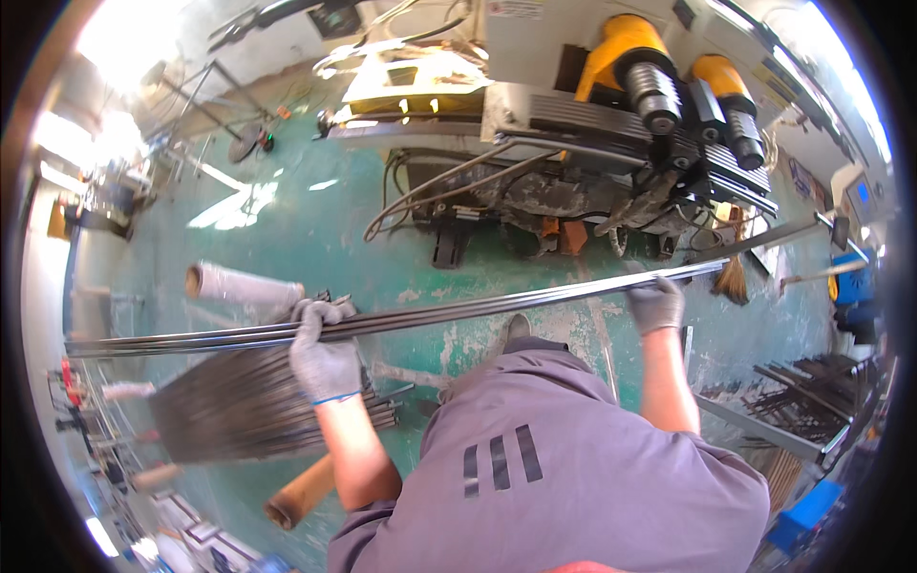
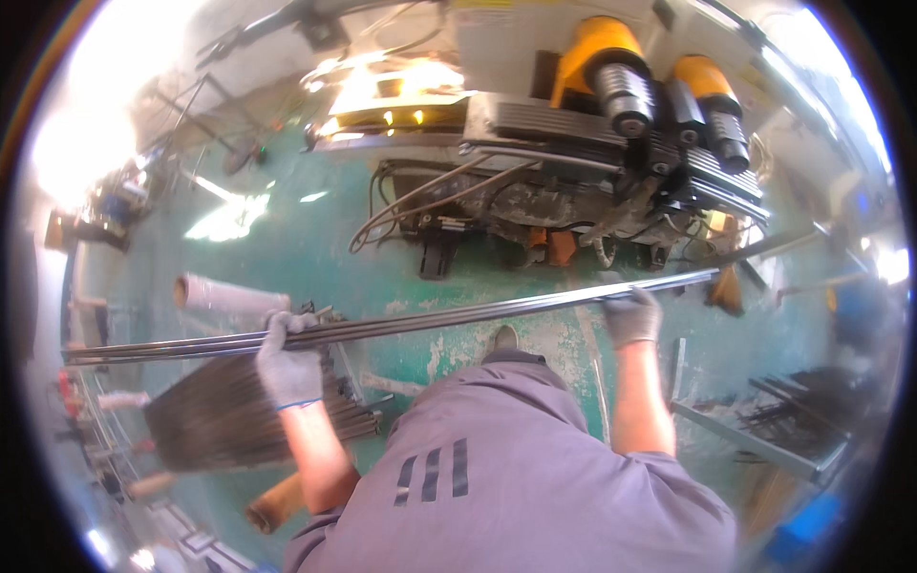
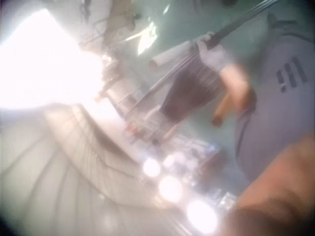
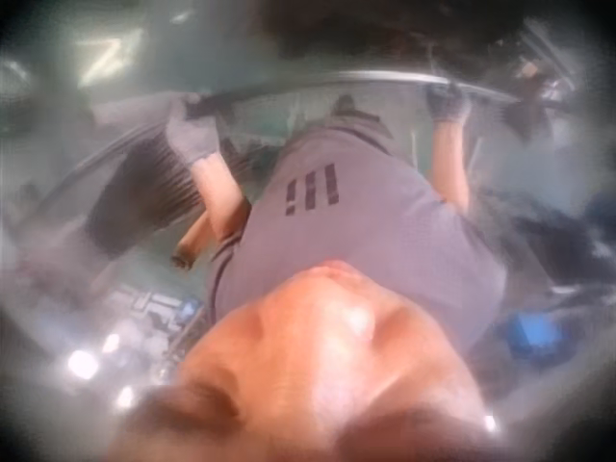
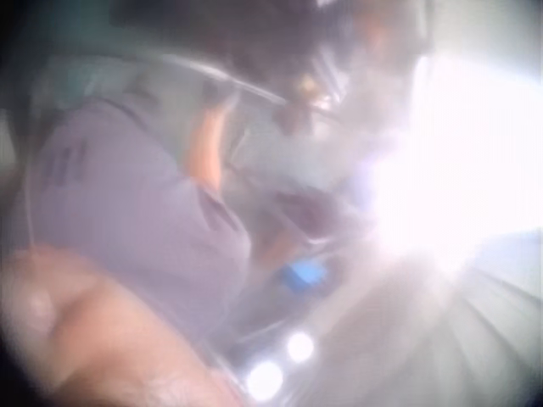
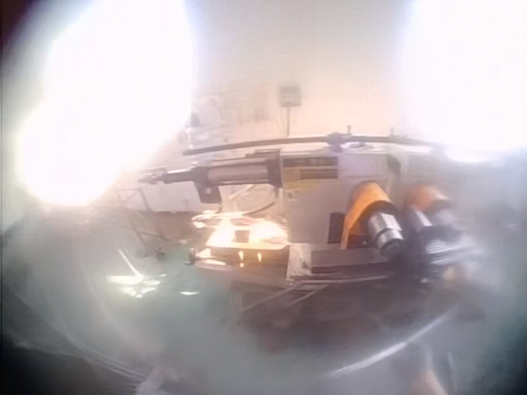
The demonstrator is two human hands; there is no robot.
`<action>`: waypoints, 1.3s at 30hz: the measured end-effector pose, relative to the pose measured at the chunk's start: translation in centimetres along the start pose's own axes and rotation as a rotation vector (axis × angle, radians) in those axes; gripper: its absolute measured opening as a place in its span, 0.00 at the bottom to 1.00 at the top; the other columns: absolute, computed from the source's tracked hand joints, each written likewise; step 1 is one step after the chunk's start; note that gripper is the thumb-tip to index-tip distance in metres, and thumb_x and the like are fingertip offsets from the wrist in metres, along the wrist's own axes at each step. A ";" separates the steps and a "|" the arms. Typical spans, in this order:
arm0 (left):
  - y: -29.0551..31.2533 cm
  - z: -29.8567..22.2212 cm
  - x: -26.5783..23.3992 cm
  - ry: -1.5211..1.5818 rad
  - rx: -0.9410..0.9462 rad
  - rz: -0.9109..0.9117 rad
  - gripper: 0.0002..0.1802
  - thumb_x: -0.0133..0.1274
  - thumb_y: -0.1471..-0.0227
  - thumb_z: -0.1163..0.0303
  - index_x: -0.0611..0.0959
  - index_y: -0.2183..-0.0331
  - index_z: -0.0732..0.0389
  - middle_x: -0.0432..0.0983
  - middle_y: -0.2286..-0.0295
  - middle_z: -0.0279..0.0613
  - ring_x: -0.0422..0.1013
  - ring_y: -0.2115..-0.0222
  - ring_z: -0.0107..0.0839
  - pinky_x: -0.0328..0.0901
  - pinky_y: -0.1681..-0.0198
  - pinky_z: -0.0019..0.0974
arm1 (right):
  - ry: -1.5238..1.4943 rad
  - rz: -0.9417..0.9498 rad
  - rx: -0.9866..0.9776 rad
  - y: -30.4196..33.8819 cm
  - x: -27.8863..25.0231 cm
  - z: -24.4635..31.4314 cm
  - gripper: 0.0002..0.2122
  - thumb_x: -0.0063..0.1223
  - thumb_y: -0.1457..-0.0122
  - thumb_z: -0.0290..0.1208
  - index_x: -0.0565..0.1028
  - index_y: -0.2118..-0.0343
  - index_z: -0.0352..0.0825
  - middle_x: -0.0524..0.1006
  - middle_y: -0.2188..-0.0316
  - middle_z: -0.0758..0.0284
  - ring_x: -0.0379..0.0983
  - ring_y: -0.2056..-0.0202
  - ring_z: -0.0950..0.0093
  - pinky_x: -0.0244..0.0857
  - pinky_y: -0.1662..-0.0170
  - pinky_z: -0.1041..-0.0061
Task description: The person picks up a bundle of metal tubing from a stack on the floor and feeds them into an industrial bending machine, repeatedly aligning the tubes with the rollers and cycling the machine by hand.
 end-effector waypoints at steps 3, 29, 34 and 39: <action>-1.8 6.8 6.8 -0.001 -0.127 0.024 0.09 0.59 0.39 0.74 0.81 0.56 0.59 0.79 0.66 0.42 0.75 0.61 0.40 0.64 0.38 0.58 | -0.265 -0.308 0.027 -0.8 9.7 -5.1 0.08 0.47 0.34 0.16 0.72 0.54 0.25 0.78 0.63 0.58 0.78 0.56 0.61 0.68 0.35 0.50; -31.0 14.1 13.8 -0.114 -0.271 0.090 0.11 0.56 0.35 0.68 0.81 0.59 0.67 0.81 0.62 0.49 0.77 0.56 0.45 0.73 0.44 0.51 | 0.312 -0.581 -0.702 -13.1 21.7 10.4 0.14 0.61 0.38 0.26 0.78 0.50 0.30 0.82 0.60 0.64 0.78 0.60 0.69 0.72 0.56 0.69; -29.5 20.1 16.2 -0.095 -0.387 0.077 0.09 0.57 0.35 0.68 0.82 0.59 0.65 0.82 0.59 0.46 0.78 0.54 0.44 0.73 0.42 0.49 | 0.531 -0.622 -0.594 -14.5 21.8 10.1 0.18 0.60 0.39 0.27 0.78 0.46 0.31 0.81 0.54 0.64 0.75 0.53 0.70 0.67 0.48 0.70; -28.8 22.6 20.1 -0.063 -0.560 0.135 0.13 0.56 0.34 0.67 0.82 0.54 0.65 0.82 0.54 0.49 0.77 0.50 0.45 0.71 0.39 0.52 | 1.078 -0.512 -0.801 -18.2 17.3 11.5 0.17 0.56 0.37 0.28 0.79 0.47 0.31 0.82 0.55 0.61 0.77 0.53 0.71 0.68 0.48 0.71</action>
Point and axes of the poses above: each hand's wrist, its own y-axis away from the middle knuckle, its own x-axis out of the palm, z = x × y, the point moved 9 cm from there along -y, towards the middle knuckle
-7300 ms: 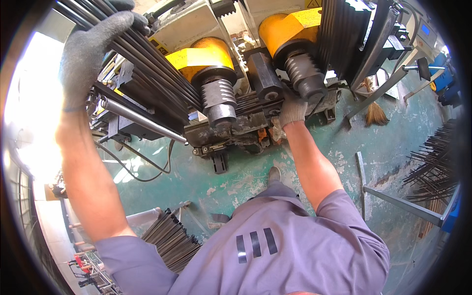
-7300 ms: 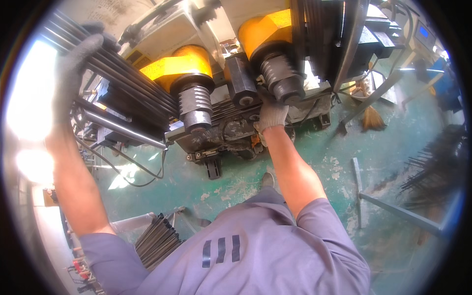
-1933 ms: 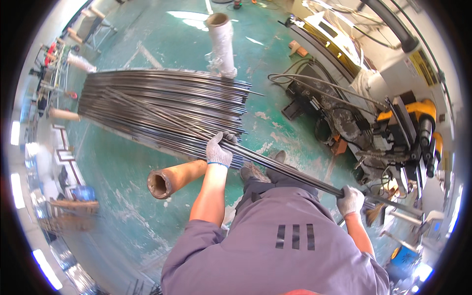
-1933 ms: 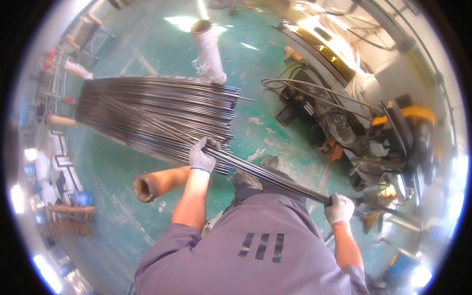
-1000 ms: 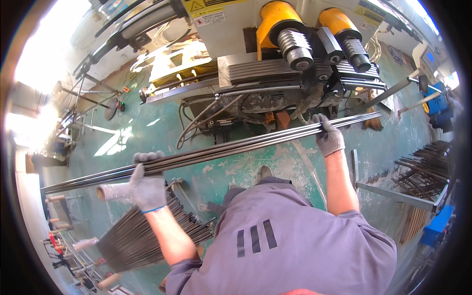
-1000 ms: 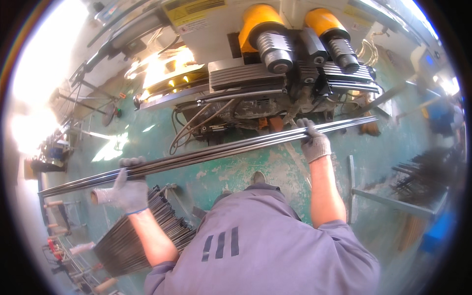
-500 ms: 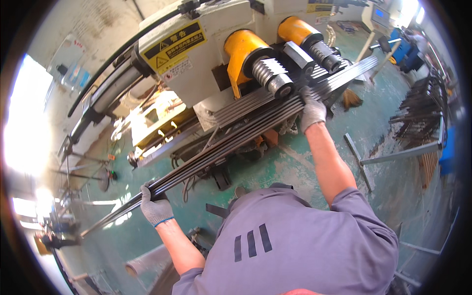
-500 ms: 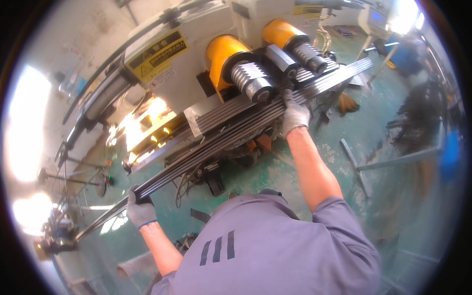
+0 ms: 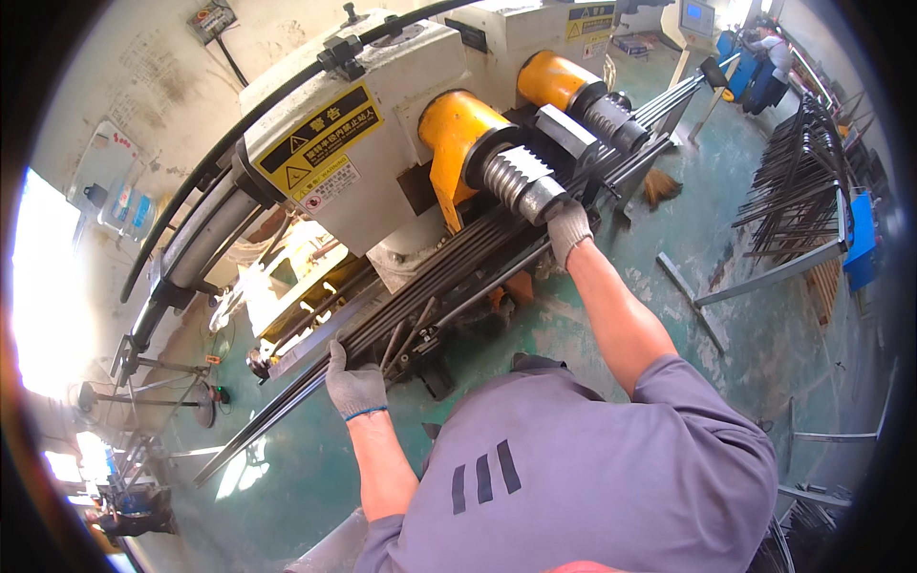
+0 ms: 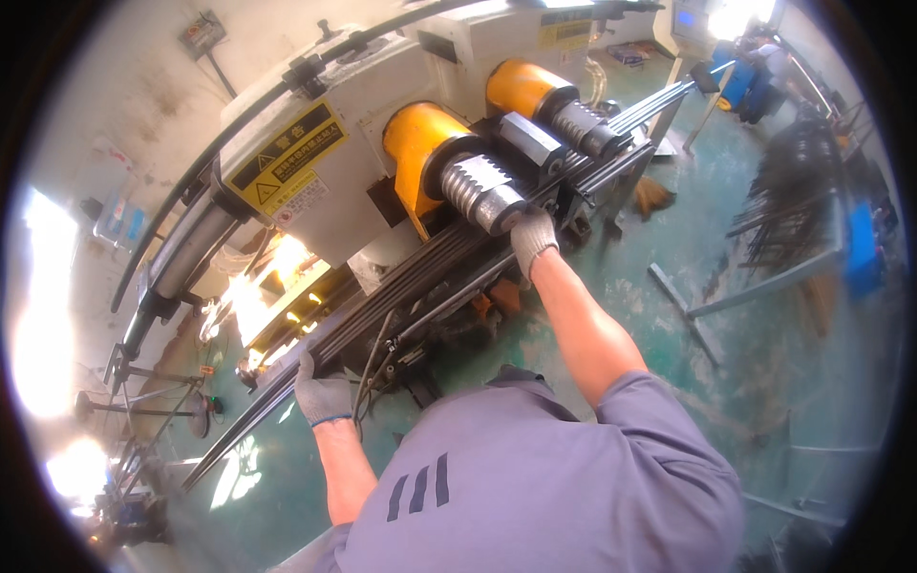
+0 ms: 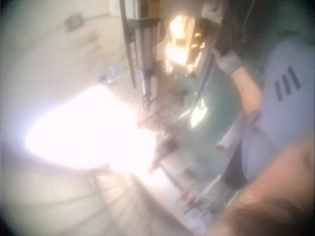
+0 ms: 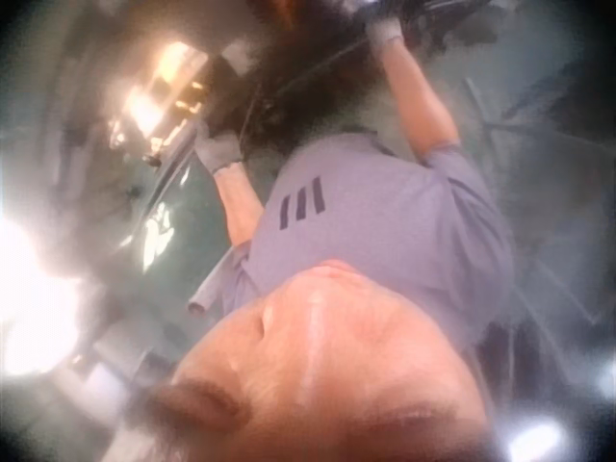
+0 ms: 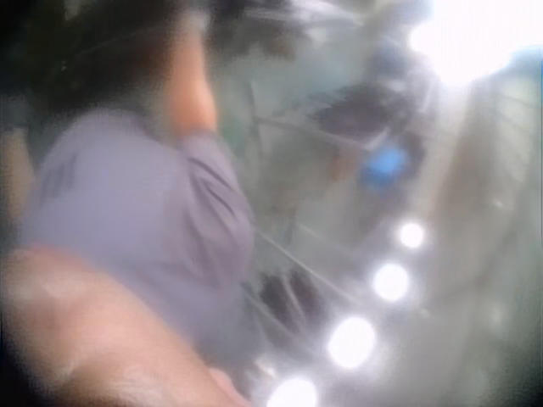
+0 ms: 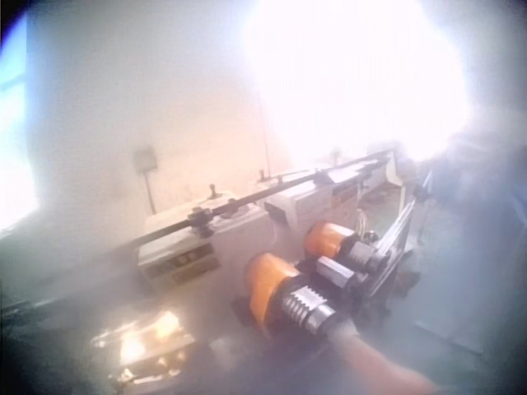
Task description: The person picks up a bundle of metal tubing from a stack on the floor and feeds them into an industrial bending machine, repeatedly aligning the tubes with the rollers and cycling the machine by hand.
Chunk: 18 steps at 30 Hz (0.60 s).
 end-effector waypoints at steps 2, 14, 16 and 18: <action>0.2 -0.8 0.3 -0.032 0.035 0.046 0.17 0.52 0.32 0.64 0.81 0.51 0.68 0.81 0.50 0.51 0.76 0.48 0.48 0.68 0.38 0.54 | 0.138 0.044 -0.013 0.4 1.1 -0.5 0.16 0.48 0.34 0.28 0.79 0.46 0.32 0.82 0.51 0.62 0.77 0.50 0.69 0.68 0.46 0.71; -2.1 -3.9 -0.6 -0.179 0.255 0.118 0.17 0.49 0.30 0.61 0.82 0.56 0.68 0.81 0.58 0.53 0.77 0.54 0.48 0.71 0.42 0.52 | -0.376 -0.307 0.315 3.1 -0.7 4.8 0.14 0.48 0.31 0.29 0.80 0.52 0.25 0.83 0.59 0.60 0.76 0.58 0.73 0.67 0.52 0.74; -2.3 0.6 0.6 -0.094 0.141 0.050 0.18 0.52 0.31 0.60 0.83 0.52 0.67 0.81 0.54 0.52 0.77 0.50 0.49 0.70 0.39 0.52 | -0.398 -0.338 0.312 3.6 -1.1 5.5 0.15 0.51 0.31 0.32 0.81 0.53 0.25 0.83 0.61 0.61 0.76 0.60 0.73 0.68 0.52 0.73; -1.4 5.3 3.4 -0.041 -0.035 0.065 0.19 0.54 0.32 0.62 0.82 0.48 0.65 0.80 0.48 0.50 0.74 0.45 0.49 0.68 0.37 0.58 | -0.381 -0.325 0.377 4.9 -1.6 7.1 0.16 0.51 0.29 0.36 0.81 0.52 0.25 0.81 0.62 0.67 0.74 0.61 0.76 0.68 0.54 0.74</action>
Point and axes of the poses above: each hand's wrist, its own y-axis away from the middle knuckle, its own x-axis out of the palm, z = x × y, the point moved 9 cm from there along -y, towards the middle knuckle
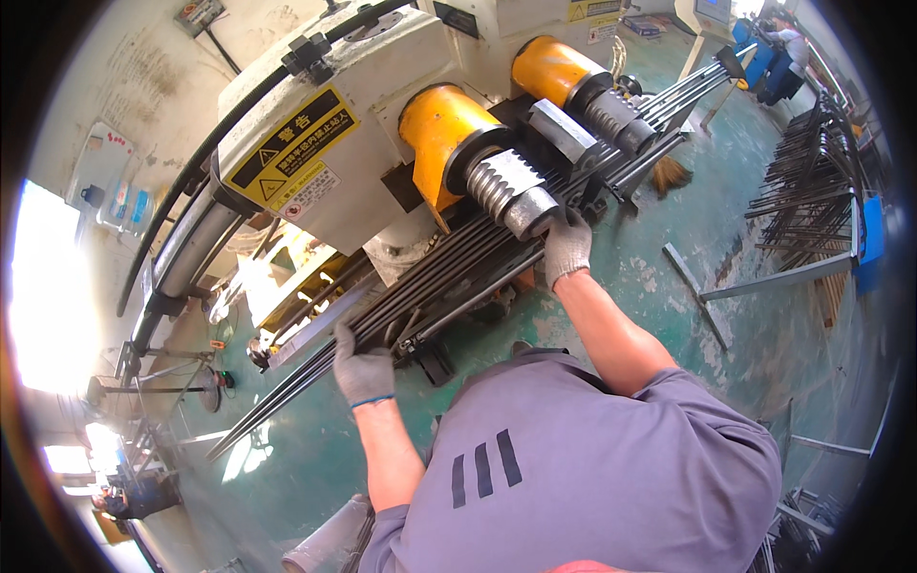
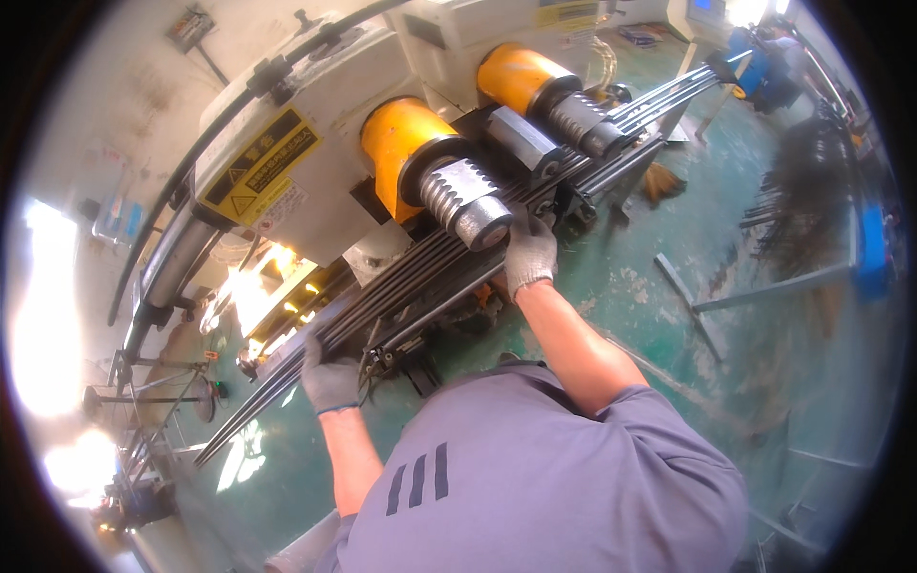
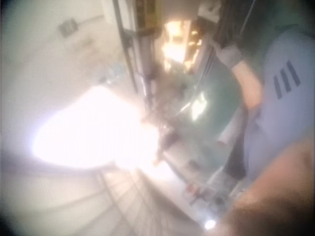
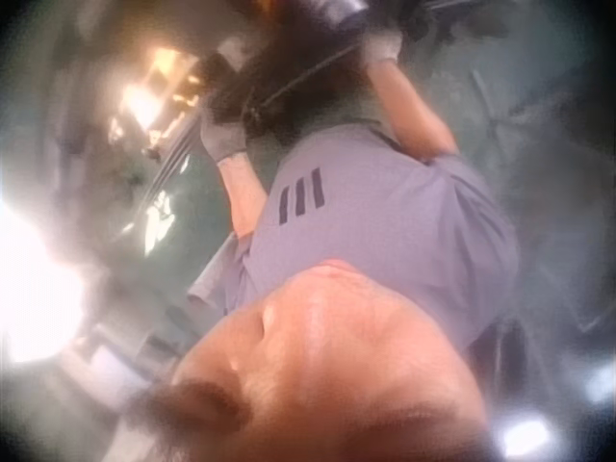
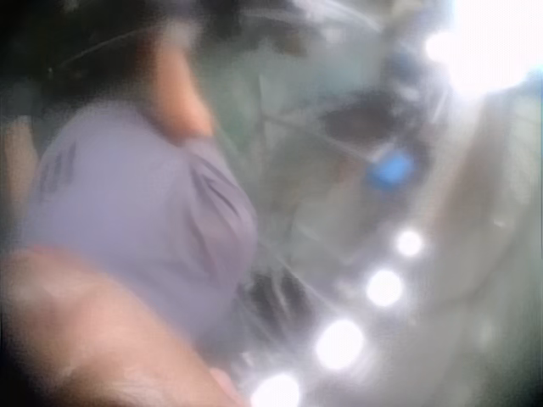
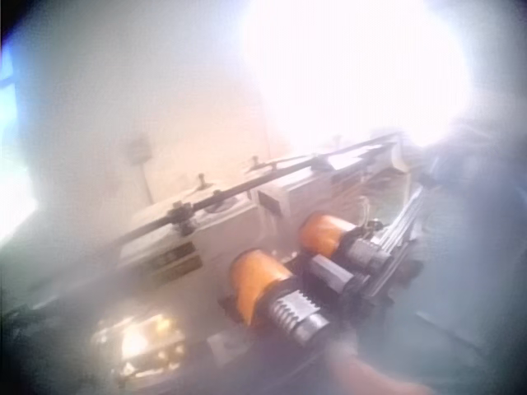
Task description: The person picks up a bundle of metal tubing from a stack on the floor and feeds them into an industrial bending machine, repeatedly aligning the tubes with the rollers and cycling the machine by hand.
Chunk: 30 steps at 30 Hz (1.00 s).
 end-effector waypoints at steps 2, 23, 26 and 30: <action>0.1 1.9 0.4 -0.019 -0.026 -0.040 0.19 0.53 0.32 0.62 0.80 0.46 0.64 0.79 0.46 0.49 0.73 0.44 0.51 0.67 0.38 0.63 | -0.051 -0.018 0.009 0.9 -1.0 0.1 0.21 0.56 0.29 0.44 0.82 0.54 0.25 0.82 0.62 0.68 0.73 0.62 0.77 0.68 0.54 0.75; -1.2 3.2 -0.9 0.047 0.013 -0.055 0.18 0.59 0.35 0.65 0.81 0.48 0.63 0.81 0.50 0.47 0.75 0.45 0.45 0.68 0.36 0.50 | 0.107 0.269 0.214 -2.5 -7.5 -12.4 0.15 0.62 0.32 0.39 0.81 0.57 0.29 0.84 0.66 0.64 0.81 0.68 0.73 0.76 0.63 0.73; 0.8 2.4 0.1 0.122 -0.052 0.033 0.23 0.56 0.33 0.62 0.76 0.42 0.64 0.76 0.44 0.51 0.71 0.42 0.51 0.64 0.34 0.56 | 0.274 0.328 0.196 -2.2 -7.6 -14.4 0.12 0.64 0.33 0.38 0.82 0.61 0.32 0.81 0.70 0.70 0.76 0.70 0.78 0.71 0.65 0.76; 2.3 -4.9 -4.3 0.182 0.081 -0.053 0.26 0.50 0.30 0.58 0.72 0.40 0.64 0.74 0.42 0.53 0.70 0.41 0.54 0.64 0.34 0.61 | 0.243 0.317 0.368 -3.7 -12.8 -21.7 0.09 0.62 0.33 0.35 0.80 0.64 0.34 0.80 0.73 0.68 0.74 0.76 0.76 0.69 0.73 0.74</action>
Point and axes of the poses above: each hand's wrist, its own y-axis away from the middle knuckle, its own x-axis out of the palm, z = x × y, the point moved 9 cm from there along -y, towards the middle knuckle
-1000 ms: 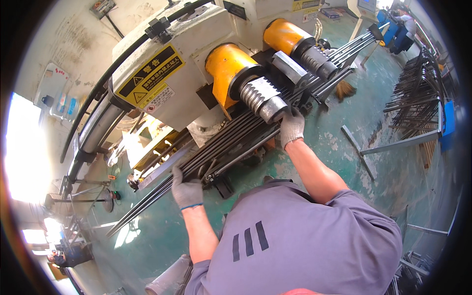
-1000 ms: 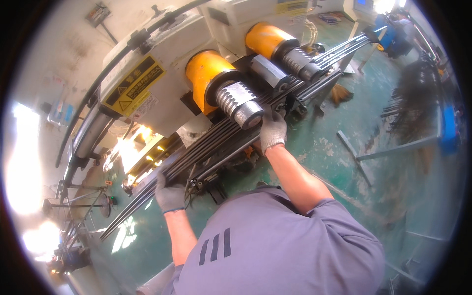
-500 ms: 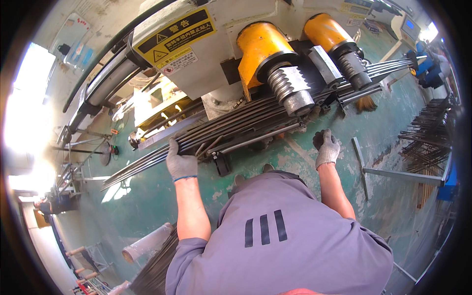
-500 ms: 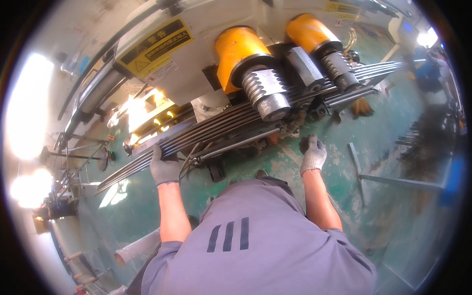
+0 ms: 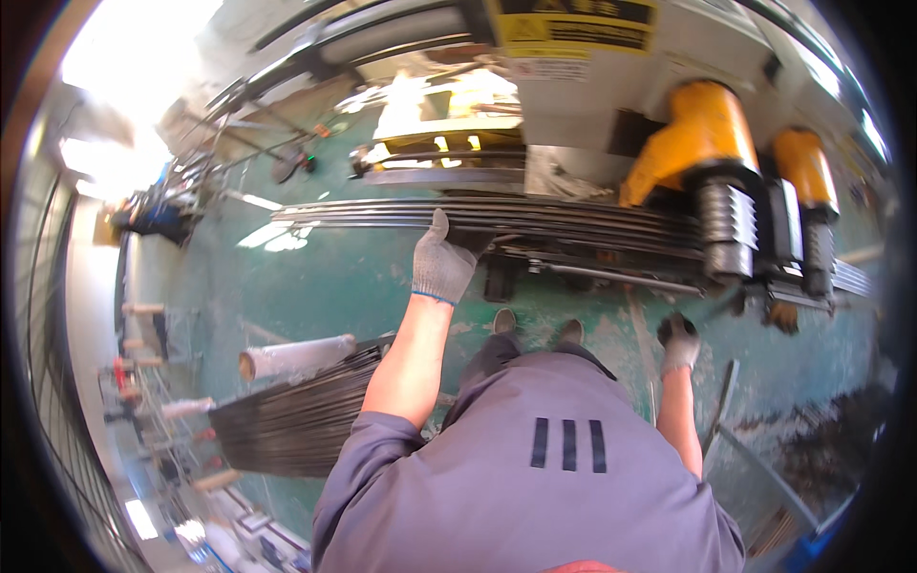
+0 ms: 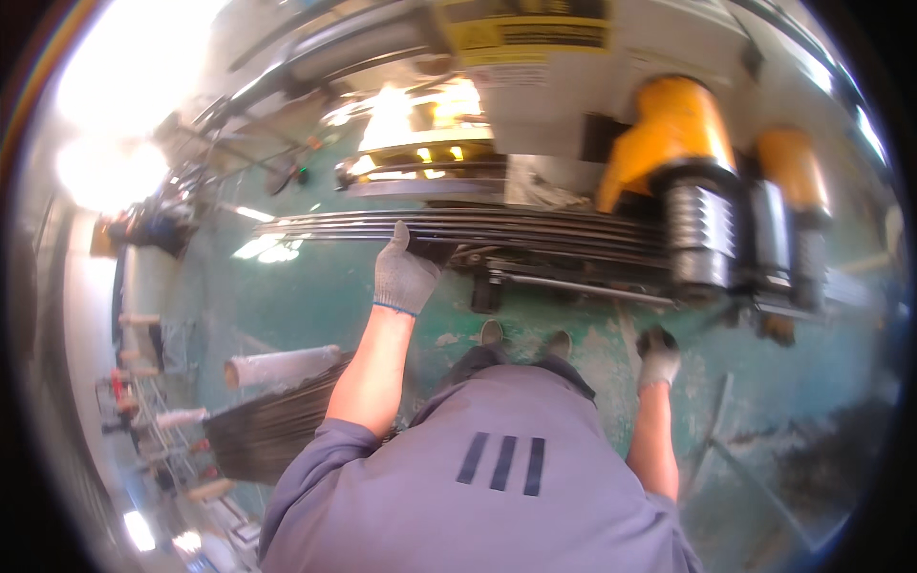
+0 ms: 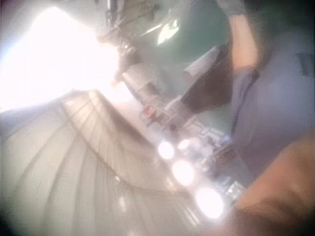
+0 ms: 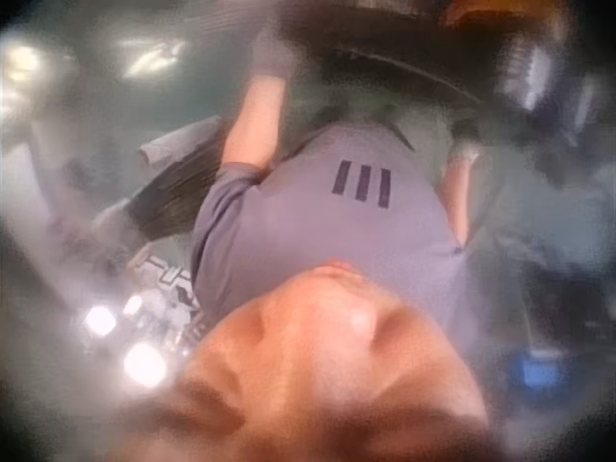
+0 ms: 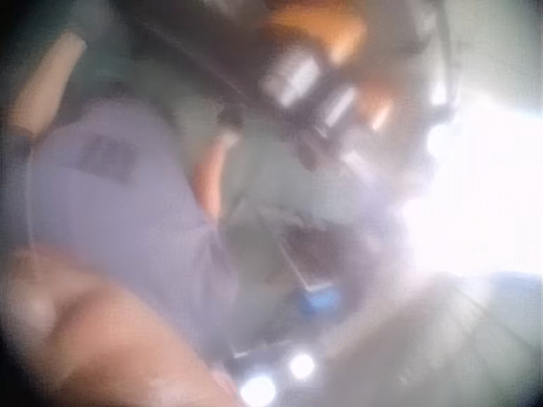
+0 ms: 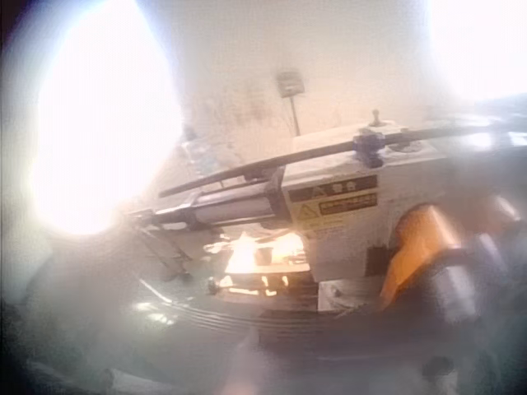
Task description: The person picks up a bundle of metal tubing from a stack on the floor and feeds them into an industrial bending machine, repeatedly aligning the tubes with the rollers and cycling the machine by hand.
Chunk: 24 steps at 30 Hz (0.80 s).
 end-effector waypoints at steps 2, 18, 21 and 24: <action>-1.0 -5.3 -3.5 0.052 0.108 -0.069 0.26 0.48 0.29 0.57 0.71 0.39 0.64 0.74 0.42 0.53 0.70 0.40 0.54 0.63 0.34 0.62 | 0.097 -0.086 0.057 0.5 -2.4 -3.1 0.09 0.60 0.33 0.35 0.80 0.65 0.34 0.80 0.74 0.67 0.74 0.78 0.76 0.67 0.75 0.75; -4.6 -45.0 -23.3 -0.036 0.545 -0.383 0.19 0.46 0.28 0.55 0.76 0.52 0.62 0.79 0.58 0.50 0.77 0.55 0.48 0.77 0.52 0.57 | 0.501 -0.313 0.384 16.8 -3.8 -19.9 0.11 0.59 0.34 0.33 0.76 0.55 0.32 0.77 0.78 0.64 0.71 0.83 0.70 0.58 0.82 0.69; -5.8 -45.9 -23.5 -0.140 0.520 -0.268 0.16 0.48 0.29 0.61 0.75 0.48 0.60 0.79 0.58 0.49 0.78 0.57 0.50 0.77 0.53 0.59 | 0.512 -0.238 0.340 16.5 -1.1 -18.9 0.11 0.58 0.34 0.33 0.76 0.56 0.30 0.77 0.78 0.65 0.72 0.83 0.72 0.59 0.82 0.71; -5.3 -43.3 -22.2 -0.307 0.501 -0.232 0.18 0.50 0.31 0.66 0.73 0.42 0.58 0.79 0.55 0.50 0.78 0.56 0.50 0.77 0.52 0.60 | 0.475 -0.216 0.300 14.9 -0.6 -17.5 0.11 0.57 0.34 0.32 0.77 0.57 0.29 0.78 0.76 0.65 0.73 0.81 0.73 0.61 0.81 0.72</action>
Point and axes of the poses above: each hand's wrist, its own y-axis away from the middle knuckle, its own x-axis out of the palm, z = x × y, the point moved 9 cm from there along -y, towards the middle knuckle
